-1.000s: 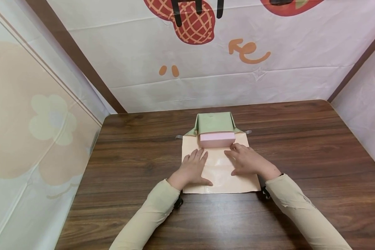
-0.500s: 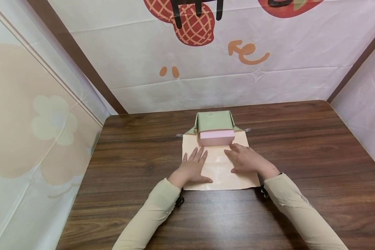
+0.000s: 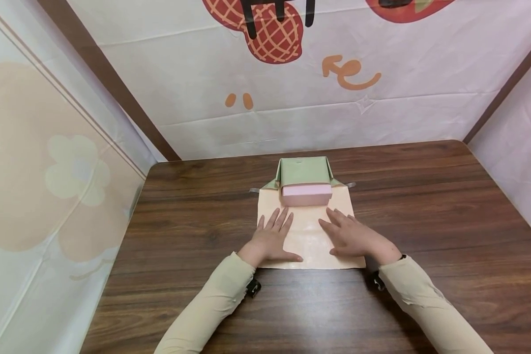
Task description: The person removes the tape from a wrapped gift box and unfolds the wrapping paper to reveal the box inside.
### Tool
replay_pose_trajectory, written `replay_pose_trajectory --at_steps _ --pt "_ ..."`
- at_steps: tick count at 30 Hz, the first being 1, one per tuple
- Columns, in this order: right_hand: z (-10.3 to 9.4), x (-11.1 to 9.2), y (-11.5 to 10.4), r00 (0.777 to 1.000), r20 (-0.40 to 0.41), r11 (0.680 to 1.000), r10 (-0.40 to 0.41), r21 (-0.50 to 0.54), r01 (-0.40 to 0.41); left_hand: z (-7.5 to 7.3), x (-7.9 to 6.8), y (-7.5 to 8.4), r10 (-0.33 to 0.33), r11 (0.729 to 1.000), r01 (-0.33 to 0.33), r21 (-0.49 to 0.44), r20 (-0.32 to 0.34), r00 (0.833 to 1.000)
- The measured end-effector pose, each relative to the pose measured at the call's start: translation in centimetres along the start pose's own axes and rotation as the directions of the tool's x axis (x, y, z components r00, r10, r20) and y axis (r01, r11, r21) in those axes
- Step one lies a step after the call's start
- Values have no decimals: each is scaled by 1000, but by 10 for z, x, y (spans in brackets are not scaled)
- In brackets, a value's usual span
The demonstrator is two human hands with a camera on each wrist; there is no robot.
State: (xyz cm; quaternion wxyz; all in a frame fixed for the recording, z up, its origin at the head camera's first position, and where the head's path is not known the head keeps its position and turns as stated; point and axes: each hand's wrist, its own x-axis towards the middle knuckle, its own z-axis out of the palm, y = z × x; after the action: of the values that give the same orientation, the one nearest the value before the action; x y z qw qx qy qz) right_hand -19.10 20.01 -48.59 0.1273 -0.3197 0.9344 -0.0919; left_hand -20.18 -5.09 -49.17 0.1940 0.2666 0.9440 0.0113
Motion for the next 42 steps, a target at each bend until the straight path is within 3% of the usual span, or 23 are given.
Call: replay_pose_trajectory --at_steps 10,23,29,34,42 --pt "3 -18 -15 999 -20 999 -49 3 49 -4 -2 0 -4 1000 4 -1 -9 1000" --pt "7 -32 -24 998 -57 999 -38 11 39 4 -2 -1 -8 1000 8 -12 -17 1000" --pt "8 -32 -20 998 -47 999 -37 20 38 7 -16 2 27 997 -30 -64 -45 999" --pt "8 -34 -20 998 -50 999 -39 -3 39 8 -31 4 61 997 -62 -53 -30 998" --pt "9 -36 -21 986 -135 995 -97 -49 91 9 -37 5 72 996 -73 -50 -29 997"
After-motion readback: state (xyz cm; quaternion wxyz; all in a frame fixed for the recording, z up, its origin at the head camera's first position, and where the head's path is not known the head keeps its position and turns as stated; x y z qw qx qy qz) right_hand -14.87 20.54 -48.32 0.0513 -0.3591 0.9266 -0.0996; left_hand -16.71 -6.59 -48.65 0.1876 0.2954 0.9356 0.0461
